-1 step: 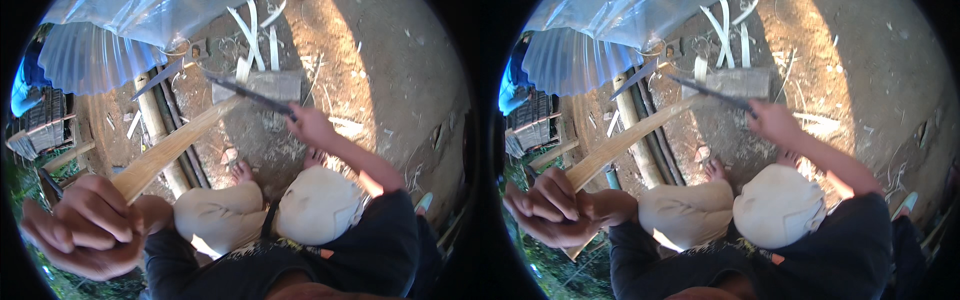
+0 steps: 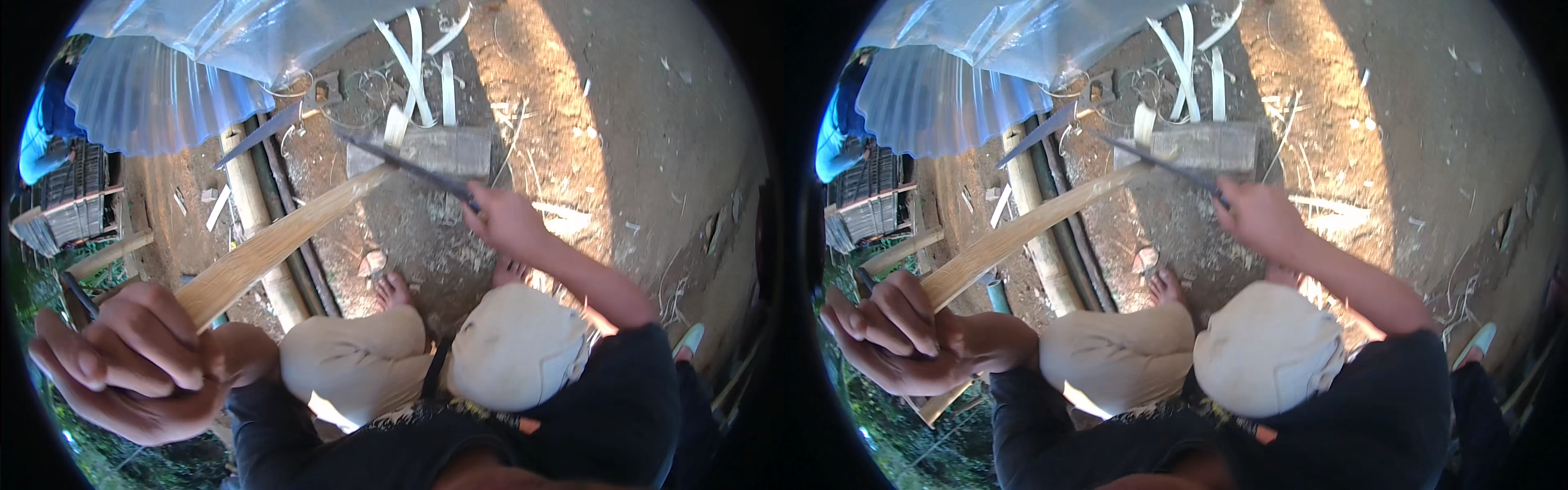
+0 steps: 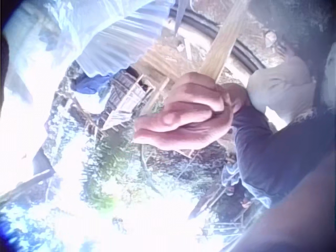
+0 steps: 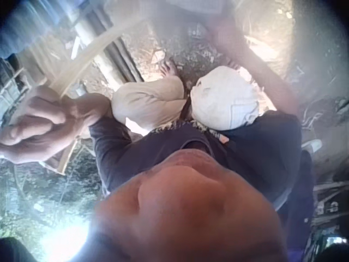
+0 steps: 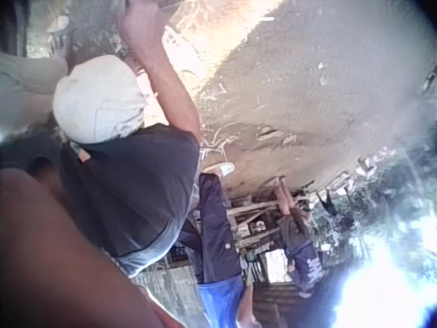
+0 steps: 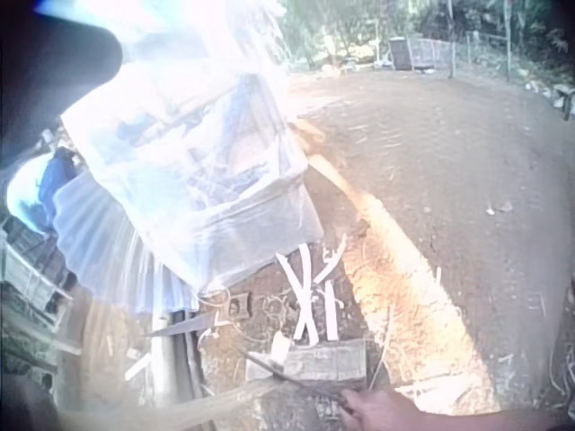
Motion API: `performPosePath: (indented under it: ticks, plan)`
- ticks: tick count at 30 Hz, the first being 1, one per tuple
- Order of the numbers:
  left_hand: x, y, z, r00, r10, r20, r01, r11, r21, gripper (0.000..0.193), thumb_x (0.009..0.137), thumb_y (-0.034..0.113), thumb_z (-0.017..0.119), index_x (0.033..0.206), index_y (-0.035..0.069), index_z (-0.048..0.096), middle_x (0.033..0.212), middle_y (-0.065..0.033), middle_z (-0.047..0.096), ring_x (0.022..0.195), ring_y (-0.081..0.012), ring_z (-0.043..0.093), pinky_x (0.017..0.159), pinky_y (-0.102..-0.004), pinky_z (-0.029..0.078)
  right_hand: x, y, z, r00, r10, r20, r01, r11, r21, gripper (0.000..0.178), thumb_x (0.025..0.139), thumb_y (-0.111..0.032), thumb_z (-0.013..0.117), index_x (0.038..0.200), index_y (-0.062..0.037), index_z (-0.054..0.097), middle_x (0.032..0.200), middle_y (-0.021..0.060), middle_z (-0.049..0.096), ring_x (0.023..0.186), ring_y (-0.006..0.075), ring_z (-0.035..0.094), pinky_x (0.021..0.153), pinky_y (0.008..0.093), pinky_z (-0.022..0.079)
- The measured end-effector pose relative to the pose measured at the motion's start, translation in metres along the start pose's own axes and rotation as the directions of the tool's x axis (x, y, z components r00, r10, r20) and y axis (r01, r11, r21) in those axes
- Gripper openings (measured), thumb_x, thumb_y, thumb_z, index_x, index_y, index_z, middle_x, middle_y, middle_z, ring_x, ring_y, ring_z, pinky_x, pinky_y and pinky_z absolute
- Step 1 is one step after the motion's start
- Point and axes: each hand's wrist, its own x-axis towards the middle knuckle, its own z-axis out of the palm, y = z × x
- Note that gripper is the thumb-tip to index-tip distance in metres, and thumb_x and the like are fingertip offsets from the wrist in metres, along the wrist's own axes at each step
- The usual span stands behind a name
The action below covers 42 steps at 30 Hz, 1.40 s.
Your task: The person splits bamboo strips using a machete and then weaves them into a vertical bamboo wall structure. They repeatedly insert and adjust the strips to form a tight weave.
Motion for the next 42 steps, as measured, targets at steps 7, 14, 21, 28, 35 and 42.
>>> performPosePath:
  ticks: [7,14,21,28,35,42]
  plan:
    - [0.013,0.012,0.014,0.937,0.300,-0.178,-0.222,0.907,0.359,0.103,0.085,0.089,0.028,0.104,-0.006,0.065,0.101,-0.0221,0.071,0.085,-0.0299,0.073,0.068,-0.0423,0.062,-0.018,-0.043,-0.031,0.875,-0.450,-0.178,0.473,0.873,0.121,0.024,0.094,-0.031,0.062,0.100,-0.0077,0.058,0.085,0.0161,0.065,0.071,0.0375,0.067,0.058,0.0468,0.054]
    - [0.008,-0.003,0.012,0.921,0.323,-0.217,-0.227,0.899,0.373,0.107,0.083,0.090,0.028,0.104,-0.007,0.065,0.100,-0.0221,0.071,0.086,-0.0299,0.073,0.069,-0.0423,0.062,-0.014,-0.001,0.017,0.998,-0.027,-0.052,0.023,0.996,-0.082,0.021,0.092,-0.023,0.067,0.103,-0.0067,0.058,0.077,0.0177,0.065,0.063,0.0363,0.066,0.054,0.0428,0.052]
    - [0.009,0.011,0.011,0.956,0.234,-0.174,-0.182,0.945,0.272,0.107,0.079,0.090,0.038,0.110,-0.010,0.063,0.101,-0.0222,0.070,0.079,-0.0286,0.072,0.065,-0.0382,0.061,-0.024,0.021,0.006,0.998,0.039,0.044,-0.037,0.998,-0.059,0.033,0.092,-0.024,0.066,0.118,-0.0036,0.059,0.083,0.0181,0.066,0.068,0.0381,0.066,0.059,0.0450,0.054]
    - [0.009,0.036,0.015,0.980,0.033,-0.198,0.011,0.976,0.217,0.100,0.086,0.082,0.044,0.113,-0.012,0.063,0.095,-0.0182,0.069,0.084,-0.0246,0.073,0.064,-0.0382,0.060,-0.046,-0.014,0.016,0.998,-0.042,-0.037,0.043,0.999,0.009,0.024,0.096,-0.030,0.059,0.104,-0.0073,0.057,0.076,0.0204,0.065,0.067,0.0422,0.066,0.059,0.0494,0.054]
    - [0.006,0.027,0.029,0.945,0.013,-0.328,0.034,0.990,0.138,0.095,0.083,0.077,0.054,0.115,-0.012,0.061,0.091,-0.0163,0.068,0.072,-0.0217,0.070,0.055,-0.0373,0.057,-0.026,0.009,0.018,0.946,0.289,0.149,-0.272,0.954,-0.125,0.026,0.095,-0.026,0.061,0.108,-0.0038,0.058,0.076,0.0205,0.066,0.066,0.0405,0.066,0.059,0.0488,0.054]
    - [-0.001,0.024,0.032,0.940,-0.032,-0.338,0.040,0.999,0.016,0.087,0.085,0.070,0.055,0.114,-0.011,0.061,0.088,-0.0153,0.067,0.070,-0.0193,0.068,0.054,-0.0335,0.055,-0.051,-0.004,0.025,0.999,0.031,-0.031,-0.035,0.993,-0.112,0.024,0.096,-0.028,0.058,0.106,-0.0063,0.057,0.074,0.0207,0.064,0.063,0.0405,0.066,0.055,0.0487,0.054]
